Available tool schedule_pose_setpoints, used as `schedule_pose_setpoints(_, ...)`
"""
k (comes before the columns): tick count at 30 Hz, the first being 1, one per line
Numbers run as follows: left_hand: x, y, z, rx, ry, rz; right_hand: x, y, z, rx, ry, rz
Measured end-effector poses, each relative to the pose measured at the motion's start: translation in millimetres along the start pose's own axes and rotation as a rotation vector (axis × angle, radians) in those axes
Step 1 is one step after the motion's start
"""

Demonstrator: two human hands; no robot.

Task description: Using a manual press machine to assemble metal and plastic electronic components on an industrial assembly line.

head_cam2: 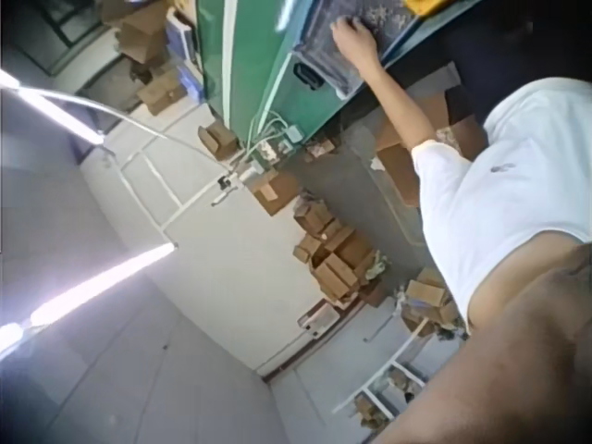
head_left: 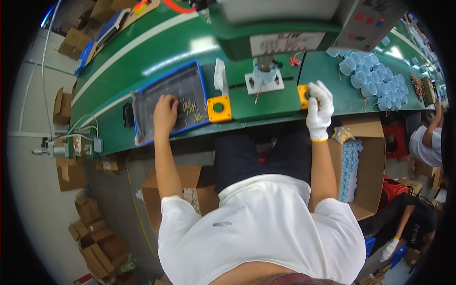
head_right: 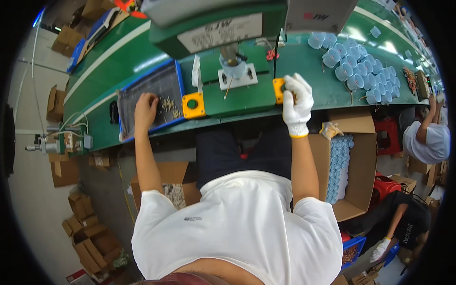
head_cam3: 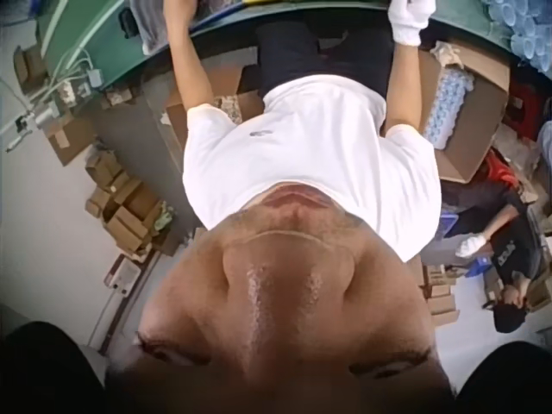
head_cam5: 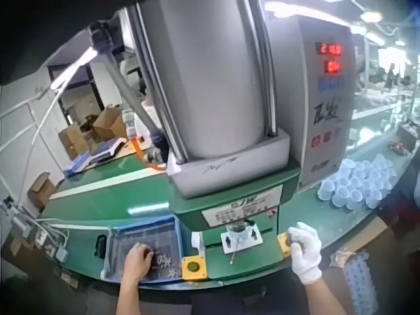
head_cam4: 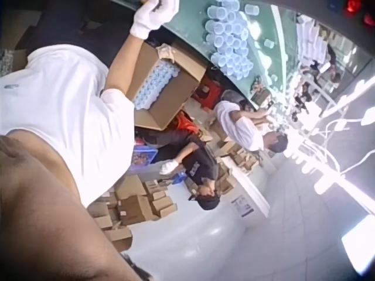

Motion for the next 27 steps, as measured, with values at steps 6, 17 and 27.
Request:
schedule_pose_setpoints(6, -92, -11, -10, -0.101, 0.329, -0.12, 2, 4, 7, 0.007, 0.057, 0.004)
schedule_pose_setpoints(17, -180, -23, -40, -0.055, 0.415, -0.457, 8, -5, 3, 0.037, 0.031, -0.015)
schedule_pose_setpoints(27, -188, -26, -45, 0.024, 0.454, -0.47, 118, -117, -60, 0.365, -0.282, -0.466)
Point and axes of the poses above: each hand's wrist, its own y-axis away from the middle knuckle, its own z-axis out of the back of the hand, x = y × z, the point moved 3 cm from there along -y, towards the middle knuckle, and after that the axes turned 14 degrees about x, right-handed, at the moved point
